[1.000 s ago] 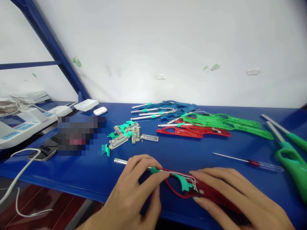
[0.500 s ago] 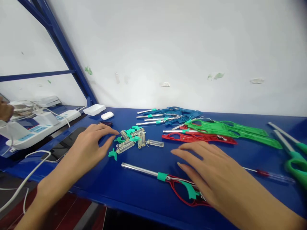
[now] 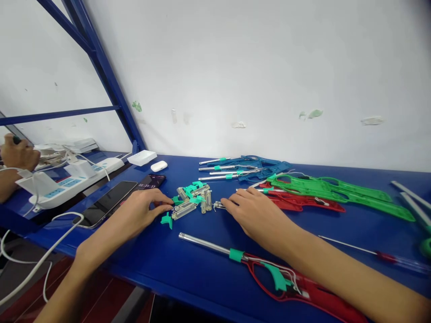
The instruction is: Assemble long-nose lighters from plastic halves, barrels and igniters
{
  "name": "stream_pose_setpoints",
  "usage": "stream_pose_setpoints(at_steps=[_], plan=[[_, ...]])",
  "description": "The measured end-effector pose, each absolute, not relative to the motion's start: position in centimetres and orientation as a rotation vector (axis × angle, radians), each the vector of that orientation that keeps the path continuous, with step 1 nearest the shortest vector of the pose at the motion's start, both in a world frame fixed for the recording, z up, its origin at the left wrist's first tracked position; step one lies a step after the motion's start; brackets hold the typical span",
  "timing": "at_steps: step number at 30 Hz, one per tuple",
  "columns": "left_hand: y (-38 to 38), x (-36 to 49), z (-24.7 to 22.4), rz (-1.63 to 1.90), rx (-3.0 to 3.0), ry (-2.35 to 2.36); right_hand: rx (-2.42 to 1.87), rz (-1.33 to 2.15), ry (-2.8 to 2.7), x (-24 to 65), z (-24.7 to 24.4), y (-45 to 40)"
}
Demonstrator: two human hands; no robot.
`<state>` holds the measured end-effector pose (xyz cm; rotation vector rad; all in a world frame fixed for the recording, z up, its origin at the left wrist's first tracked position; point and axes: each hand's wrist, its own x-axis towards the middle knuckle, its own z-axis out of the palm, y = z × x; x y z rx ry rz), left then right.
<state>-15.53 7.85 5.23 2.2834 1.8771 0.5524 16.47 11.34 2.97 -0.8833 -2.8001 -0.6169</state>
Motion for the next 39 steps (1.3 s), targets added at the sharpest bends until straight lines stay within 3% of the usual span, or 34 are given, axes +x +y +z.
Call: stream_pose_setpoints(at_steps=[11, 20, 25, 28, 31, 39], plan=[[8.3, -14.2, 5.9, 0.533, 2.17, 1.833, -0.939, -0.428, -2.563, 18.9, 4.1, 10.8], [7.7, -14.4, 6.1, 0.861, 2.074, 1.815, -1.022, -0.204, -2.222, 22.6, 5.8, 6.4], [4.9, -10.2, 8.2, 1.141, 2.038, 1.651, -1.049, -0.11, -2.022, 23.5, 4.8, 3.4], [3.3, -6.1, 8.5, 1.133, 2.003, 1.48, -1.069, -0.057, -1.946, 24.2, 3.8, 2.6], [2.5, -2.2, 7.3, 1.012, 1.718, 1.137, -1.055, -0.023, -1.895, 24.9, 3.3, 2.5], [1.8, 1.9, 3.8, 1.022, 1.461, 0.96, -1.026, 0.056, -1.877, 25.0, 3.4, 2.6]])
